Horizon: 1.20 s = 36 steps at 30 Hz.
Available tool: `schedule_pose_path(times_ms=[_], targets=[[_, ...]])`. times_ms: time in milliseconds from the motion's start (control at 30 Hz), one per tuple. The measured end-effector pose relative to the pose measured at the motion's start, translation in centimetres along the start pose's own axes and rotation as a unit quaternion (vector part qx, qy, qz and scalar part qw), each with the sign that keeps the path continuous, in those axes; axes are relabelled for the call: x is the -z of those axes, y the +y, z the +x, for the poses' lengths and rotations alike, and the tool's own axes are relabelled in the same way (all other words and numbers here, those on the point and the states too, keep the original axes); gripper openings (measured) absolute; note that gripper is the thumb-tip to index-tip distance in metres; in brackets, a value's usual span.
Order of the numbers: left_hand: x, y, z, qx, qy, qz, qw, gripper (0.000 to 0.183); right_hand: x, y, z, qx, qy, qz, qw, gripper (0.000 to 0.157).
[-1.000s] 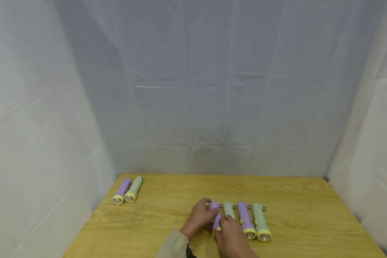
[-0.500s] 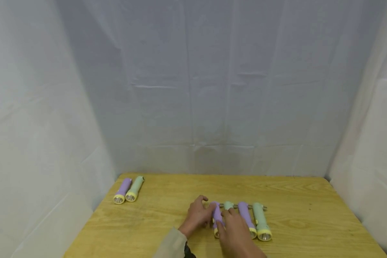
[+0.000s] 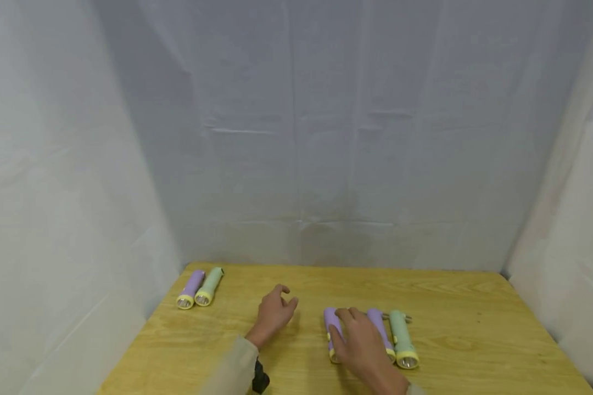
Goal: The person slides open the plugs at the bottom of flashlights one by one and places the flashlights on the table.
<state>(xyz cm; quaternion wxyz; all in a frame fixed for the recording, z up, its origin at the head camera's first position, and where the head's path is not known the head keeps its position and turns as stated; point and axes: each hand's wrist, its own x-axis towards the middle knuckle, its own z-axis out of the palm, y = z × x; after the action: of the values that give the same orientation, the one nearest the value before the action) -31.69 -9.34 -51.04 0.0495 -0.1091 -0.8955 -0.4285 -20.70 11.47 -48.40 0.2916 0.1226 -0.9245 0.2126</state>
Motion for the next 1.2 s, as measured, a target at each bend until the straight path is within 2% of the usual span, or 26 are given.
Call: schedule_pose_path(times_ms=[133, 300, 467, 633, 967, 1200], targets=[[1.8, -1.5, 0.5, -0.013, 0.030, 0.054, 0.9980, 0.035, 0.2, -0.4, 0.0, 0.009, -0.004, 0.006, 1.000, 0.024], [3.9, -3.5, 1.3, -0.033, 0.065, 0.129, 0.9890, 0.032, 0.4, -0.7, -0.2, 0.010, -0.001, 0.008, 1.000, 0.023], [6.4, -5.2, 2.0, -0.025, 0.076, 0.184, 0.9797, 0.036, 0.1, -0.8, -0.4, 0.026, 0.012, -0.002, 1.000, 0.024], [8.5, -6.9, 2.3, -0.016, 0.091, 0.217, 0.9719, 0.036, -0.2, -0.7, -0.6, 0.051, 0.018, -0.013, 0.998, 0.022], [10.5, -9.5, 3.0, -0.021, 0.138, 0.278, 0.9503, 0.035, -0.6, -0.3, -1.1, 0.082, 0.013, -0.011, 0.997, 0.022], [11.7, -10.5, 3.1, -0.015, 0.148, 0.315, 0.9373, 0.039, -0.9, -0.3, -1.6, 0.063, 0.001, -0.011, 0.998, 0.022]])
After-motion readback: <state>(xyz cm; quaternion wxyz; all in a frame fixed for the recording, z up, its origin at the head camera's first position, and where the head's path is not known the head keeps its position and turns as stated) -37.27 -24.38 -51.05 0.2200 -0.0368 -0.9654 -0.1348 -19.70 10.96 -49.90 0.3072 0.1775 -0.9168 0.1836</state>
